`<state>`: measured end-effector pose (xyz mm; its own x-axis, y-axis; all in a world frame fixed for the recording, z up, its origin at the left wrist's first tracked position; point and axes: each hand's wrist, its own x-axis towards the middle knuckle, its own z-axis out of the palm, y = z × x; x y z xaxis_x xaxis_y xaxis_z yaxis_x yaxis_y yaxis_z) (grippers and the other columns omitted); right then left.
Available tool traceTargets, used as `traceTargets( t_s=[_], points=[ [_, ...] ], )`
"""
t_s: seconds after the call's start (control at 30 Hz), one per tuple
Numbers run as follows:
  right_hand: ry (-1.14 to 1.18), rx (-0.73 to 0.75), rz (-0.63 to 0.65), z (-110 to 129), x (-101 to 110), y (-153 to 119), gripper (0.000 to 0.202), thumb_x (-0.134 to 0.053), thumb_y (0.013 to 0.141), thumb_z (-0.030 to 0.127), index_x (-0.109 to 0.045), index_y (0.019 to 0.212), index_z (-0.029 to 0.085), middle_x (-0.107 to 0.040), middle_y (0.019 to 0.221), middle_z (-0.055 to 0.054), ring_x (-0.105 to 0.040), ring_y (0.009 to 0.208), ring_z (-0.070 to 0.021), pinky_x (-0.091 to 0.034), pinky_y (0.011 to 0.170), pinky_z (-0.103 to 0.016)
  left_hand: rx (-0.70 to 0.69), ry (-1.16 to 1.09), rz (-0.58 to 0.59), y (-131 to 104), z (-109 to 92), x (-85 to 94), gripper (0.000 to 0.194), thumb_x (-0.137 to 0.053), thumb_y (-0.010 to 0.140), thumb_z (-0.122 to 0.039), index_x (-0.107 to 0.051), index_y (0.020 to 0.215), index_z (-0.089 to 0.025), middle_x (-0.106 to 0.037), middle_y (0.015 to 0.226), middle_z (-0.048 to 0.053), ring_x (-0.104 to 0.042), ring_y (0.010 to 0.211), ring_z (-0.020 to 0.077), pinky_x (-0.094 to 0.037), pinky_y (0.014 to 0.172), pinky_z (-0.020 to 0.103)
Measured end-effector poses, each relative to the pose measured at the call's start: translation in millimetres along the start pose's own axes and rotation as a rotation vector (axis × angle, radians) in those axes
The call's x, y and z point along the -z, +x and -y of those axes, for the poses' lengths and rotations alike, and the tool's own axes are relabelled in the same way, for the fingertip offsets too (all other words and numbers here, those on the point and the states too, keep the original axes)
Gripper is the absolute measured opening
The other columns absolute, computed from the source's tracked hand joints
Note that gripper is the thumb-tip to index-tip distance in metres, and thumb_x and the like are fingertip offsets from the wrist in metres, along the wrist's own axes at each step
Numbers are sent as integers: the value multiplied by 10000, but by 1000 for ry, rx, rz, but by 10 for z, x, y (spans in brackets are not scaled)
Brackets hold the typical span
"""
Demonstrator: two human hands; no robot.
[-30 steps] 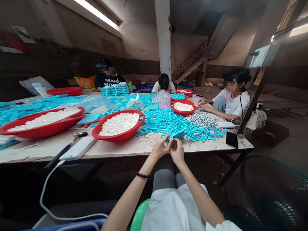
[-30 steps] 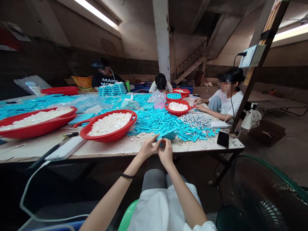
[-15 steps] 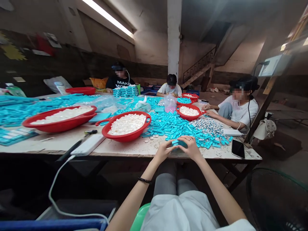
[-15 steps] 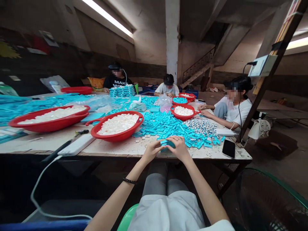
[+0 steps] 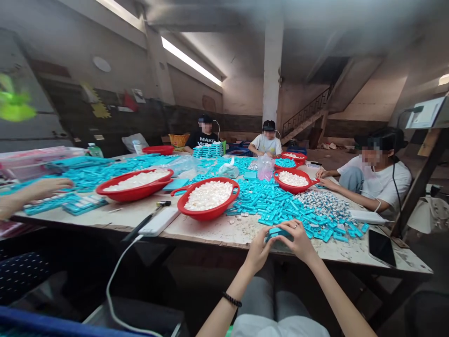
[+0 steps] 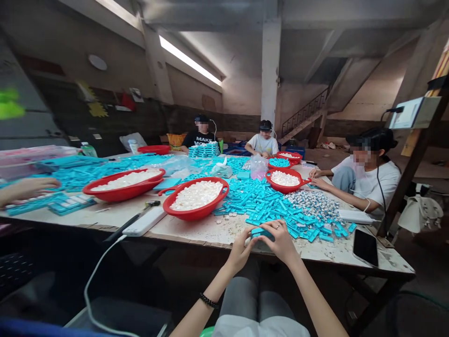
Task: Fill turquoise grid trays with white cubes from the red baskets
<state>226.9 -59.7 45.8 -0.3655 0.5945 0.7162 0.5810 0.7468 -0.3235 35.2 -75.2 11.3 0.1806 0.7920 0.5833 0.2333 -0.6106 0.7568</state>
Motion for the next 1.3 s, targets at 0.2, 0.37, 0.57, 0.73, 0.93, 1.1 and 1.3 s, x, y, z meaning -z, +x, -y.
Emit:
traceTargets(
  t_s=[0.2,0.37,0.57,0.73,0.93,1.1,1.3],
  points=[
    [-82,-4,-35,77,-41,42,219,-555,997,396,-687,1113,266,-735,1113,-70,-670,1052,-266,-389,982,-462,61,-34,-142,2,97,-139,375,-478,996,-519,-595,1206,-231,-685,1151,103,-640,1061,263,-494,934,406],
    [-100,-28,-10,77,-60,95,236,-513,1012,395,-681,1084,245,-734,1108,-61,-664,1058,-256,-344,985,-440,99,-104,-176,54,102,-126,382,-549,959,-529,-631,1161,-215,-707,1104,87,-654,1025,255,-492,919,382],
    [-136,-37,-19,59,-101,97,272,-483,1020,417,-678,1087,239,-732,1107,-69,-655,1060,-262,-316,978,-436,130,-157,-210,82,84,-147,367,-574,944,-533,-654,1109,-215,-715,1043,68,-658,988,240,-497,891,356],
    [-119,-96,28,49,-86,159,301,-457,1028,441,-681,1110,256,-722,1128,-66,-643,1087,-265,-315,993,-448,176,-224,-185,132,81,-128,399,-575,933,-557,-632,1146,-225,-702,1069,63,-651,998,235,-496,900,356],
    [-18,-155,133,-85,-86,391,277,-516,998,456,-700,1119,289,-716,1133,-49,-629,1119,-274,-349,1021,-479,168,-343,-39,266,125,-2,512,-693,866,-498,-553,1281,-234,-649,1213,79,-615,1115,238,-482,958,355],
    [58,-74,137,-99,-201,615,233,-550,987,338,-719,1135,276,-694,1163,-69,-614,1137,-259,-435,981,-421,255,-450,-136,432,325,23,528,-706,798,-550,-618,1160,-176,-681,863,30,-631,775,180,-491,690,278],
    [60,-39,212,-161,-412,635,220,-611,939,204,-755,1100,245,-725,1076,-84,-655,1043,-255,-483,950,-396,399,-420,-231,471,455,41,446,-786,682,-472,-704,987,-158,-690,798,43,-659,833,216,-508,706,278]
  ],
)
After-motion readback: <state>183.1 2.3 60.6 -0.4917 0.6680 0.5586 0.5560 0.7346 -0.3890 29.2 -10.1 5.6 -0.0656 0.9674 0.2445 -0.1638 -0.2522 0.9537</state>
